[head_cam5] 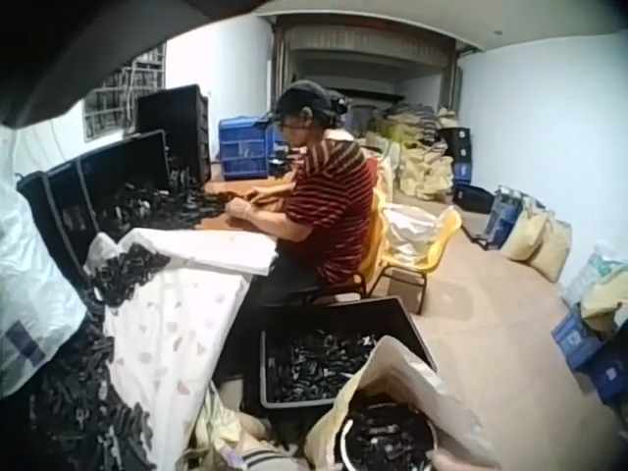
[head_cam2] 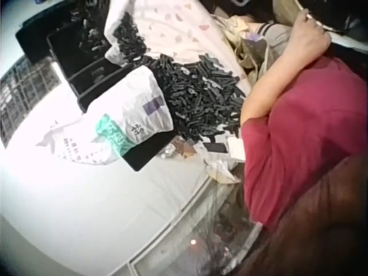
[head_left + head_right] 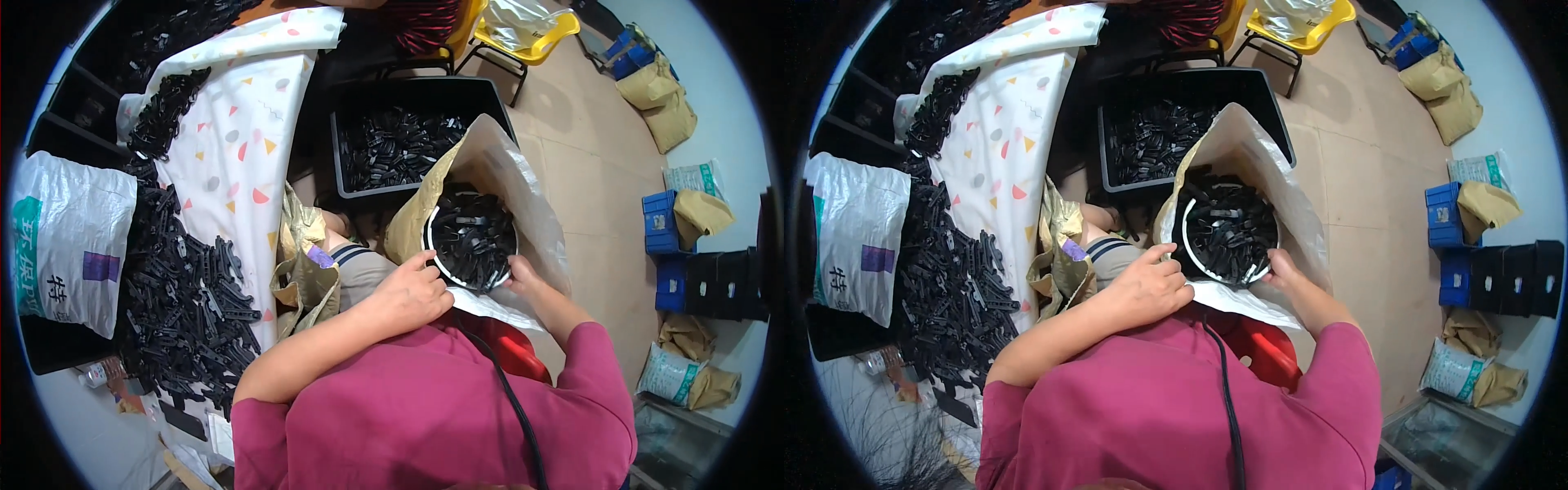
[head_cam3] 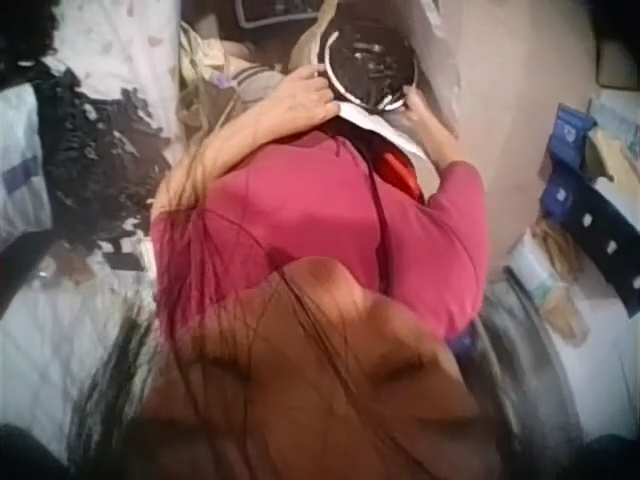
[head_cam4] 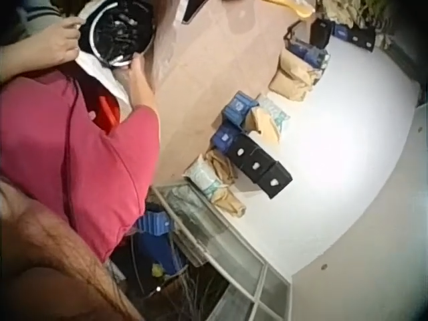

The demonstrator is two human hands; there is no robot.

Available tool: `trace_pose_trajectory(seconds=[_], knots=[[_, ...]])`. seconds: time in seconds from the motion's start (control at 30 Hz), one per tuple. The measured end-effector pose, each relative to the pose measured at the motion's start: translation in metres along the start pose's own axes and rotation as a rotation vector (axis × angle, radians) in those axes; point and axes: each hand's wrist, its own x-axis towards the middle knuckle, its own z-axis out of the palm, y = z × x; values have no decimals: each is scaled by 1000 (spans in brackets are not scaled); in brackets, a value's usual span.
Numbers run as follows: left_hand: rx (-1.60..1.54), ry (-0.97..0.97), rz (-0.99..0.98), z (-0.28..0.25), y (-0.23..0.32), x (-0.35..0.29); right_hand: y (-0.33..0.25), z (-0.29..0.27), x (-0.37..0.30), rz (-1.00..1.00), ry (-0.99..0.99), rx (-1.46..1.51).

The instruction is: Assembling small black plastic components and using a metal bowl to scoop them into a storage bag.

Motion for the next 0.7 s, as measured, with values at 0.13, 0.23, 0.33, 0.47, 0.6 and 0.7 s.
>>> trace_pose_trajectory(seconds=[0.13, 0.23, 0.33, 0.47, 0.6, 0.7], knots=[[11, -7, 60, 10, 8, 8, 18, -37, 62, -80, -250, 67], [4, 6, 78, 10, 6, -6, 14, -38, 39, -17, -167, 104], [19, -3, 60, 7, 10, -8, 10, -29, 11, -148, -98, 75], [23, 3, 35, 3, 9, -9, 9, -44, -15, -295, -57, -97], [7, 11, 59, 3, 6, -3, 5, -45, -26, -437, 74, -232], [26, -2, 62, 4, 8, -3, 6, -34, 1, -439, 8, -236]])
